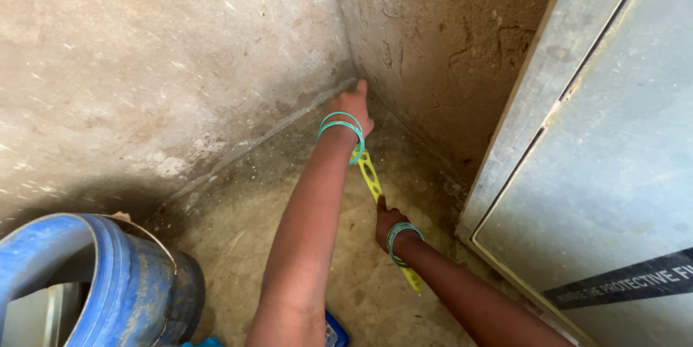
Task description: The person scrubs a concrete floor using a yellow brush and cleaning agents. They dip a sponge in a blue bucket, apply liquid from a green bottle, and scrub the floor and wall base repeatedly.
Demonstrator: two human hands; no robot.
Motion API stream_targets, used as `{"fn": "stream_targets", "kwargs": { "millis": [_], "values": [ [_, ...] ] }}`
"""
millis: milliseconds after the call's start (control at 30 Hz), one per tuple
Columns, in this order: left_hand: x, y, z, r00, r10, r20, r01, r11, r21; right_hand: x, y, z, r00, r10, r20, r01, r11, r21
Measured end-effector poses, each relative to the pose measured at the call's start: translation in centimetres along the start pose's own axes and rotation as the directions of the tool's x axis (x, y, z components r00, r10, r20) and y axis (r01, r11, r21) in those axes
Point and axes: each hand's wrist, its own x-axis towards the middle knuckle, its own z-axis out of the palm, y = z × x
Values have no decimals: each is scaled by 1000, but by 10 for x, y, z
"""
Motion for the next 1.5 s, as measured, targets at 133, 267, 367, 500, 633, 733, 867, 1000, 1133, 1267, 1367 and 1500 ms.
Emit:
{"fn": "stream_targets", "kwargs": {
  "millis": [133, 267, 367, 500, 633, 733, 867, 1000, 1133, 1267, 1367, 1500],
  "values": [
    [-4, -8, -3, 1000, 15, 16, -16, 998, 53, 0, 0, 6, 1000, -7, -6, 7, 1000, -18],
    [-10, -6, -6, 997, 74, -38, -73, 997, 22, 1, 1, 9, 1000, -5, -18, 4, 1000, -11],
    [-13, -8, -7, 993, 29, -117, -41, 993, -106, 4, 3, 12, 1000, 4, -3, -4, 1000, 0],
    [-10, -55, -5, 945, -140, -296, 27, 934, -357, 22, 19, 30, 999, -20, -26, 21, 999, 30],
    [-45, -175, 11, 838, -221, -498, 25, 928, -371, 40, 42, 55, 952, -295, -86, 217, 845, -489],
    [-86, -264, 46, 695, -101, -712, -123, 959, -256, 18, 44, 51, 988, 77, -135, -61, 991, 116],
    [-137, -334, 118, 717, -300, -629, 114, 941, -319, 1, 42, 37, 989, 101, -109, -91, 992, 92],
    [-192, -355, 164, 701, -366, -612, 143, 913, -383, 1, 55, 59, 988, 149, -47, -147, 987, 61],
    [-237, -345, 175, 679, -515, -523, 287, 843, -455, -11, 75, 113, 977, 155, -147, -164, 985, -51],
    [-259, -336, 182, 566, -710, -419, 524, 703, -482, -22, 92, 148, 967, 247, -57, -239, 964, 112],
    [-271, -342, 202, 508, -735, -449, 532, 678, -507, 6, 104, 140, 971, 199, -135, -195, 980, 38],
    [-281, -360, 230, 474, -775, -419, 596, 632, -495, 46, 123, 84, 961, 174, -214, -172, 985, 26]
  ]
}}
